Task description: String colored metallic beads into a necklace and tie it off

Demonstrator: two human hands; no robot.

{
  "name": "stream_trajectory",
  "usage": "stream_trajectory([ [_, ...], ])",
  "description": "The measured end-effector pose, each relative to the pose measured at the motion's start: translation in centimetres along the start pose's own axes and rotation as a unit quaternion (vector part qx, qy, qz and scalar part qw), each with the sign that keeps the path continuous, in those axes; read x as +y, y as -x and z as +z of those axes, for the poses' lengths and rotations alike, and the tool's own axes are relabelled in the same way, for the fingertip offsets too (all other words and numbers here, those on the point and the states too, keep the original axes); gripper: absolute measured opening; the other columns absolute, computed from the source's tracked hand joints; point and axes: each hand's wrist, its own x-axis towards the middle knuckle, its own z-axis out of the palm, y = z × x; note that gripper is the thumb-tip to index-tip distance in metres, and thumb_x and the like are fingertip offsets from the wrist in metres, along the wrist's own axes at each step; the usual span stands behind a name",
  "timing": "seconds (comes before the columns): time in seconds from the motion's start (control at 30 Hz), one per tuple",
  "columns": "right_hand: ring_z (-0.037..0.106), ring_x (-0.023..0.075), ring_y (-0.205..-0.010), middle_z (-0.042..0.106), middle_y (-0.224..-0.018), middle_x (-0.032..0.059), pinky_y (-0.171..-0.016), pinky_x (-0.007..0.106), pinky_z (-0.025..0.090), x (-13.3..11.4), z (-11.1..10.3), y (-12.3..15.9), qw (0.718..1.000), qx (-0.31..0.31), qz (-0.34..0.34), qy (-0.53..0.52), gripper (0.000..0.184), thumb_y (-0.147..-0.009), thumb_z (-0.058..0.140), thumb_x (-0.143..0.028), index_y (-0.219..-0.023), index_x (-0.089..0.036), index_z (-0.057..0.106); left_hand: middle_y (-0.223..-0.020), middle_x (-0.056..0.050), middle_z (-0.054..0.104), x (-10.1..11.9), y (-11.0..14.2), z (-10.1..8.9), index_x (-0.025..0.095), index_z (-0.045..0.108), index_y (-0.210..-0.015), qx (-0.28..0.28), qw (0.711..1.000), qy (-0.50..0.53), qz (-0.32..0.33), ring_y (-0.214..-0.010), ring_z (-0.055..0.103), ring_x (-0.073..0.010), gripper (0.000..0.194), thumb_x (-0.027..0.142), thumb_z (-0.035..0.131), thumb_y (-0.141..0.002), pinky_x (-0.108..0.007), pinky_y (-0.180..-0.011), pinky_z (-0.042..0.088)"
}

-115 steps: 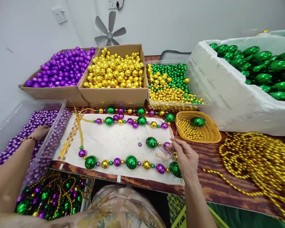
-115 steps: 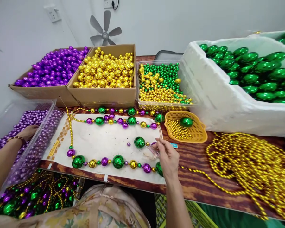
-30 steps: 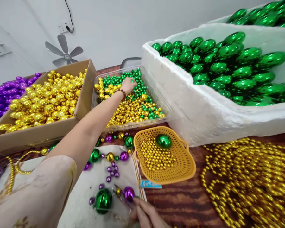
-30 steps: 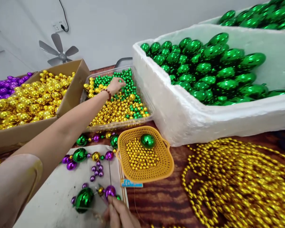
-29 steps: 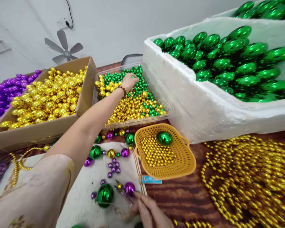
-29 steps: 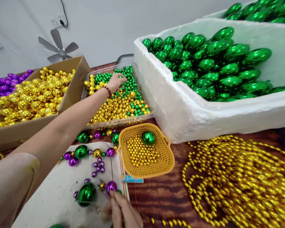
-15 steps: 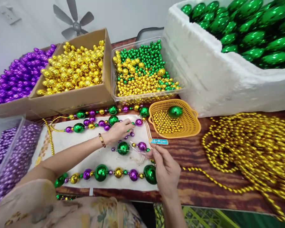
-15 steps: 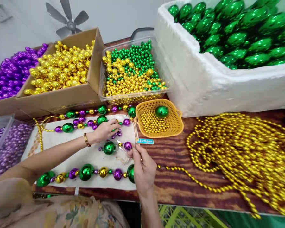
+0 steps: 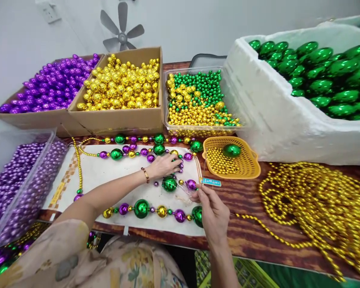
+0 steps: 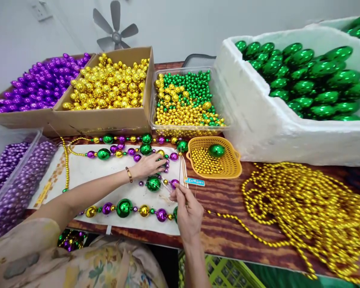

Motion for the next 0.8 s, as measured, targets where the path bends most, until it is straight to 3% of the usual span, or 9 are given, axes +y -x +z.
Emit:
stream_trajectory([
  [0.23,0.070,0.0169,-0.064,0.073,-0.075,0.0038,-0.063,0.029,0.061,-1.3,1.2,-0.4,0.999,-0.034,0.004,-0.011,0.024,-0.092,0.064,-0.037,-0.097,-0.017,0.075,-0.132,-0.012,0.058,-0.4,2.4,-1.9,0.021,0.060,-0.126,0.053,0.993,0.070,-0.073,-0.111,0.061,-0.0225,0.033,0.037,0.043,-0.104,-0.029,-0.078,0.053],
  [0.37,0.070,0.0160,-0.065,0.071,-0.071,0.0016,-0.062,0.027,0.060,-3.4,2.1,-1.6,0.997,-0.067,0.006,-0.049,0.023,-0.091,0.063,-0.035,-0.100,-0.017,0.073,-0.124,-0.010,0.062,-1.0,7.9,-3.5,0.020,0.063,-0.121,0.150,0.953,0.205,-0.162,-0.098,0.065,-0.0176,0.029,0.032,0.045,-0.102,-0.031,-0.082,0.056],
  [0.43,0.069,0.0151,-0.066,0.071,-0.072,0.0013,-0.064,0.028,0.060,-5.0,2.7,-2.4,0.993,-0.096,0.001,-0.064,0.023,-0.090,0.063,-0.034,-0.102,-0.017,0.072,-0.114,-0.008,0.065,-1.0,11.5,-4.0,0.021,0.065,-0.117,0.171,0.925,0.272,-0.202,-0.089,0.066,-0.0164,0.027,0.033,0.047,-0.101,-0.032,-0.082,0.057],
  [0.53,0.069,0.0144,-0.069,0.072,-0.075,0.0010,-0.069,0.030,0.060,-7.5,4.0,-3.8,0.987,-0.139,-0.022,-0.075,0.022,-0.090,0.063,-0.032,-0.104,-0.018,0.072,-0.101,-0.005,0.068,-0.5,16.2,-4.4,0.025,0.068,-0.109,0.149,0.906,0.314,-0.240,-0.081,0.066,-0.0176,0.024,0.032,0.049,-0.099,-0.035,-0.079,0.057],
  [0.6,0.070,0.0141,-0.071,0.073,-0.077,0.0005,-0.071,0.030,0.060,-8.9,5.2,-4.6,0.982,-0.157,-0.038,-0.093,0.022,-0.089,0.064,-0.032,-0.105,-0.019,0.072,-0.098,-0.004,0.069,-0.1,18.0,-4.3,0.026,0.069,-0.107,0.131,0.904,0.324,-0.245,-0.082,0.066,-0.0186,0.023,0.032,0.049,-0.099,-0.035,-0.079,0.056],
  [0.7,0.070,0.0136,-0.071,0.074,-0.079,0.0004,-0.070,0.029,0.060,-10.1,7.0,-4.8,0.974,-0.180,-0.047,-0.127,0.022,-0.089,0.065,-0.033,-0.106,-0.020,0.072,-0.100,-0.005,0.070,0.2,18.4,-3.5,0.023,0.068,-0.109,0.110,0.907,0.330,-0.236,-0.087,0.067,-0.0189,0.024,0.032,0.049,-0.099,-0.034,-0.081,0.056],
  [0.8,0.071,0.0144,-0.071,0.074,-0.079,0.0011,-0.070,0.030,0.060,-9.9,7.8,-3.4,0.974,-0.181,-0.035,-0.134,0.020,-0.089,0.067,-0.033,-0.102,-0.020,0.072,-0.104,-0.007,0.069,0.4,16.8,-2.3,0.020,0.066,-0.113,0.072,0.927,0.307,-0.202,-0.090,0.067,-0.0187,0.024,0.028,0.049,-0.098,-0.034,-0.085,0.055],
])
